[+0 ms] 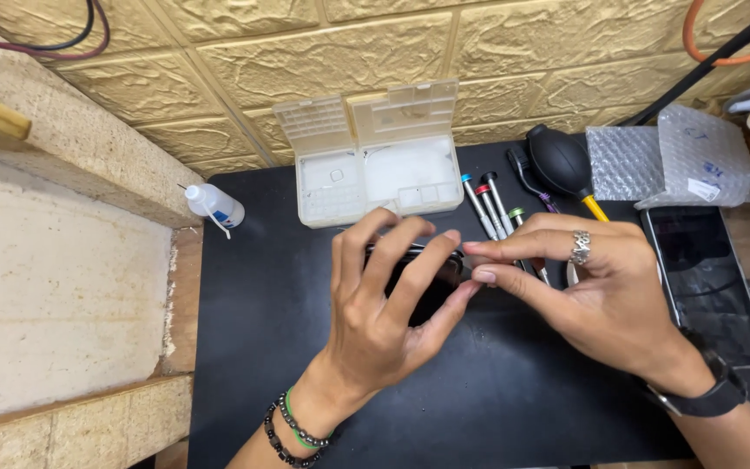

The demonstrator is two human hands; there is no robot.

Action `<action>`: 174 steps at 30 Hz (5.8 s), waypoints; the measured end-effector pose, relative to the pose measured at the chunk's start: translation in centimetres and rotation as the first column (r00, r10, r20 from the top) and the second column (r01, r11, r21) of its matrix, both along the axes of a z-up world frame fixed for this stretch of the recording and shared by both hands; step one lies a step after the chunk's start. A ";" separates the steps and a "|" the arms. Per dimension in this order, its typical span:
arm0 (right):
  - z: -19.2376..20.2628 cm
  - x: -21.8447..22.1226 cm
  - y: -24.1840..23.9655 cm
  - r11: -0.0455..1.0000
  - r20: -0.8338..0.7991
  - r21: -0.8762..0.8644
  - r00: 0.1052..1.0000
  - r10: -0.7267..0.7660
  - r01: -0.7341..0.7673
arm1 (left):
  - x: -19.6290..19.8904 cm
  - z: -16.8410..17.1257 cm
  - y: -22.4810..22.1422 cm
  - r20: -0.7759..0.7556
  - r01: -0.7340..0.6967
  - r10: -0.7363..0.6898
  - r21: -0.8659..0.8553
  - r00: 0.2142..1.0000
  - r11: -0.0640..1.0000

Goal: A person uses a small tool to carefully pry or clean the edge of a smartphone screen at a repair bench.

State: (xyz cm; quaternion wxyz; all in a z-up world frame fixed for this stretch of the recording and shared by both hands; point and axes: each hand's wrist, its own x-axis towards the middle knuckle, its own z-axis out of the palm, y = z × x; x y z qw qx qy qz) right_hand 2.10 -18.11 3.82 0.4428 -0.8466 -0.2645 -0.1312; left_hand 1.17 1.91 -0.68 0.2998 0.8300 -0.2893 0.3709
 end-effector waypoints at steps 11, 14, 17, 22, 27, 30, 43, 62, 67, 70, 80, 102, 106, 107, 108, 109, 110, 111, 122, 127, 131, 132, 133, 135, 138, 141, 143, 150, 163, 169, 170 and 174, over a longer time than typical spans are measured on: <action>1.7 0.3 2.3 0.999 0.096 0.046 0.995 0.014 -0.018 | -0.5 1.5 -0.9 -0.135 -0.102 0.069 -0.248 0.988 0.964; 2.9 0.1 2.3 0.997 0.144 -0.024 0.987 0.071 -0.068 | -0.8 1.1 -1.1 -0.216 -0.099 0.021 -0.357 0.976 0.929; 3.4 0.2 2.3 0.992 0.132 -0.086 0.986 0.102 -0.091 | -0.7 0.4 -0.8 -0.268 -0.041 -0.081 -0.422 0.960 0.906; 3.7 0.4 2.9 0.989 0.089 -0.092 0.988 0.123 -0.115 | -0.5 -0.6 0.1 -0.337 0.027 -0.220 -0.495 0.915 0.868; 3.7 1.6 3.6 0.985 0.018 -0.087 0.988 0.152 -0.150 | 0.0 -1.1 1.6 -0.402 0.118 -0.420 -0.593 0.813 0.796; 3.6 2.7 4.0 0.980 -0.020 -0.107 0.986 0.165 -0.166 | 0.2 -1.7 2.2 -0.452 0.085 -0.337 -0.491 0.826 0.867; 1.7 5.9 6.5 0.929 -0.118 -0.298 0.975 0.190 -0.218 | 1.0 -4.3 2.1 -0.460 0.110 -0.565 -0.702 0.685 0.704; -1.4 4.4 7.5 0.661 0.167 -0.740 0.986 0.007 0.121 | 1.2 -7.1 1.7 -0.407 -0.037 -0.660 -0.866 0.632 0.498; -0.5 4.4 7.0 0.821 -0.033 -0.570 0.999 -0.037 0.012 | -0.3 -5.0 1.0 -0.466 -0.078 -0.261 -0.591 0.846 0.803; -0.3 4.4 6.7 0.847 -0.060 -0.532 0.997 -0.039 0.001 | -0.7 -4.1 0.3 -0.424 -0.145 -0.128 -0.553 0.896 0.820; 0.3 5.1 6.9 0.891 -0.079 -0.431 0.990 0.119 -0.141 | -0.8 -3.4 0.1 -0.429 -0.237 -0.029 -0.554 0.903 0.798; 2.0 4.6 8.7 0.864 -0.196 -0.449 0.969 0.153 -0.227 | -0.6 -4.0 0.6 -0.626 -0.239 -0.381 -0.681 0.680 0.692; 0.4 3.8 8.1 0.882 -0.097 -0.425 0.980 0.176 -0.201 | -1.0 -4.2 0.3 -0.645 -0.277 -0.313 -0.645 0.697 0.712; -0.3 3.4 7.8 0.905 -0.026 -0.399 0.989 0.146 -0.144 | -1.2 -4.3 0.1 -0.573 -0.264 -0.239 -0.655 0.784 0.708; -1.0 3.1 7.5 0.926 0.045 -0.368 0.993 0.113 -0.089 | -1.2 -4.5 -0.2 -0.491 -0.250 -0.160 -0.664 0.856 0.704; -1.2 2.8 7.5 0.925 0.048 -0.370 0.992 0.113 -0.087 | -1.4 -4.3 -0.1 -0.489 -0.247 -0.161 -0.666 0.858 0.703; -1.5 2.6 7.5 0.937 0.073 -0.341 0.992 0.105 -0.074 | -1.4 -4.2 -0.1 -0.467 -0.247 -0.126 -0.655 0.875 0.714; -1.8 2.3 7.4 0.949 0.091 -0.310 0.991 0.096 -0.064 | -1.7 -4.1 -0.1 -0.449 -0.251 -0.090 -0.642 0.889 0.725; -1.1 1.6 7.7 0.941 0.051 -0.301 0.983 0.179 -0.155 | -1.4 -4.3 0.0 -0.442 -0.226 -0.169 -0.707 0.881 0.670; -0.9 1.7 7.8 0.939 0.007 -0.309 0.987 0.161 -0.151 | -1.0 -5.3 0.7 -0.460 -0.145 -0.299 -0.711 0.836 0.688; -0.7 1.7 7.9 0.930 0.018 -0.333 0.985 0.173 -0.157 | -0.5 -5.9 1.0 -0.485 -0.108 -0.394 -0.726 0.781 0.679; -0.6 1.6 7.9 0.928 0.014 -0.335 0.984 0.177 -0.162 | -0.5 -6.0 1.0 -0.496 -0.105 -0.410 -0.725 0.765 0.680; -0.6 1.6 7.9 0.928 0.017 -0.336 0.984 0.177 -0.161 | -0.5 -6.0 1.0 -0.494 -0.103 -0.410 -0.726 0.767 0.680; -0.8 1.6 7.7 0.917 0.005 -0.368 0.986 0.168 -0.154 | -0.5 -5.9 1.1 -0.517 -0.118 -0.410 -0.717 0.752 0.687; -1.5 1.2 7.5 0.910 0.006 -0.395 0.991 0.136 -0.123 | -0.5 -5.8 1.1 -0.513 -0.122 -0.418 -0.728 0.749 0.675; -1.7 0.6 7.4 0.889 0.016 -0.445 0.992 0.124 -0.104 | -0.4 -6.2 1.1 -0.533 -0.129 -0.406 -0.708 0.742 0.695; -1.5 0.5 7.4 0.873 0.008 -0.477 0.993 0.120 -0.102 | -0.4 -6.3 1.1 -0.516 -0.111 -0.413 -0.714 0.750 0.691; 2.0 3.9 7.8 0.837 -0.219 -0.424 0.936 0.277 -0.347 | -0.8 -5.3 1.4 -0.471 -0.067 -0.423 -0.725 0.774 0.686; -0.1 1.6 6.8 0.779 0.052 -0.619 0.986 0.159 -0.093 | -1.1 -6.5 0.3 -0.536 -0.128 -0.309 -0.630 0.786 0.766; 1.0 1.4 7.1 0.875 -0.044 -0.456 0.986 0.161 -0.164 | -1.3 -5.7 0.5 -0.566 -0.140 -0.353 -0.649 0.745 0.747; 1.1 1.4 7.1 0.880 -0.050 -0.443 0.985 0.164 -0.169 | -1.2 -5.5 0.5 -0.501 -0.095 -0.400 -0.705 0.767 0.703; 0.4 1.8 6.6 0.901 -0.013 -0.412 0.989 0.146 -0.138 | -0.7 -6.5 0.4 -0.487 -0.082 -0.400 -0.708 0.777 0.702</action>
